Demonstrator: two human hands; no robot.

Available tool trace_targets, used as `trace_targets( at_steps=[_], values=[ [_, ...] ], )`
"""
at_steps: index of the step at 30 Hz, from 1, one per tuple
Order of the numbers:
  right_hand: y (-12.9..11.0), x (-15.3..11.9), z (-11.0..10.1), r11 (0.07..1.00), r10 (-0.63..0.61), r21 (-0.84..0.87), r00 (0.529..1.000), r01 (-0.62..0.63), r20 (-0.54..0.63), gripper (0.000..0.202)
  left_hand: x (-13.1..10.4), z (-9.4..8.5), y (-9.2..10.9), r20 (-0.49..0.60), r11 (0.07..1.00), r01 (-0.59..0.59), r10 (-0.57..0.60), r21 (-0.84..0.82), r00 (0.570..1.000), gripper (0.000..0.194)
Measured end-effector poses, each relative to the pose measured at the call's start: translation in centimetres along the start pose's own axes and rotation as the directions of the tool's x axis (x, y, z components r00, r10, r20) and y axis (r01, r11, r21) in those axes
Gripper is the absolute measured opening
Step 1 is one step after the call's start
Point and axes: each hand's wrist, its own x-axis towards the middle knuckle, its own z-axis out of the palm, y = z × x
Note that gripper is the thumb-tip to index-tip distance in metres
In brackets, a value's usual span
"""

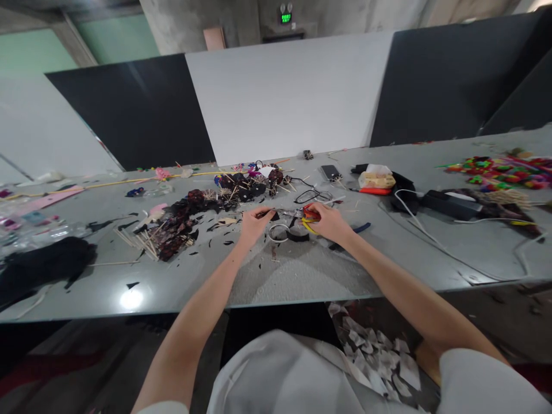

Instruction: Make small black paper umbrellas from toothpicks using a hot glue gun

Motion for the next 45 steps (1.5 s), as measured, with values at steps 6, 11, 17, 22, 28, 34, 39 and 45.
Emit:
trace_targets(
  at_steps=[6, 11, 17, 22, 28, 34, 39, 45],
  values=[
    [-0.4, -0.1, -0.7, 1.000, -0.014, -0.008, 1.000, 0.014, 0.011, 0.043, 0.0, 0.0, 0.1, -0.007, 1.000, -0.015, 0.015, -0.011, 1.000, 0.027],
    [-0.7, 0.0, -0.8, 0.998, -0.069, -0.002, 0.997, 0.069, -0.026, 0.037, -0.4, -0.1, 0.9, -0.004, 0.999, -0.033, 0.033, -0.031, 0.999, 0.026],
    [-1.0, -0.1, -1.2, 0.990, -0.112, -0.089, 0.993, 0.109, -0.038, 0.031, -0.4, 0.0, 1.1, -0.003, 0.999, -0.023, 0.023, -0.034, 1.000, 0.030],
    [-0.8, -0.3, -1.5, 0.978, -0.133, -0.157, 0.991, 0.134, 0.019, 0.034, -0.3, 0.1, 0.5, 0.022, 0.998, -0.043, 0.044, -0.038, 0.999, 0.027],
    [-0.7, -0.4, -1.6, 0.974, -0.102, -0.200, 0.994, 0.108, 0.037, 0.036, -0.4, 0.2, 0.6, 0.039, 0.997, -0.061, 0.063, -0.050, 0.997, 0.027],
    [-0.9, -0.3, -1.7, 0.953, -0.153, -0.248, 0.984, 0.171, 0.093, 0.033, -0.6, 0.2, 1.0, 0.053, 0.996, -0.060, 0.063, -0.060, 0.997, 0.026],
    [-0.8, -0.3, -1.5, 0.961, -0.158, -0.215, 0.984, 0.173, 0.083, 0.031, -0.7, 0.3, 1.2, 0.051, 0.995, -0.072, 0.075, -0.065, 0.996, 0.025],
    [-0.6, -0.3, -1.3, 0.958, -0.178, -0.215, 0.980, 0.192, 0.086, 0.030, -0.7, 0.2, 1.3, 0.057, 0.993, -0.069, 0.074, -0.093, 0.996, 0.026]
  ],
)
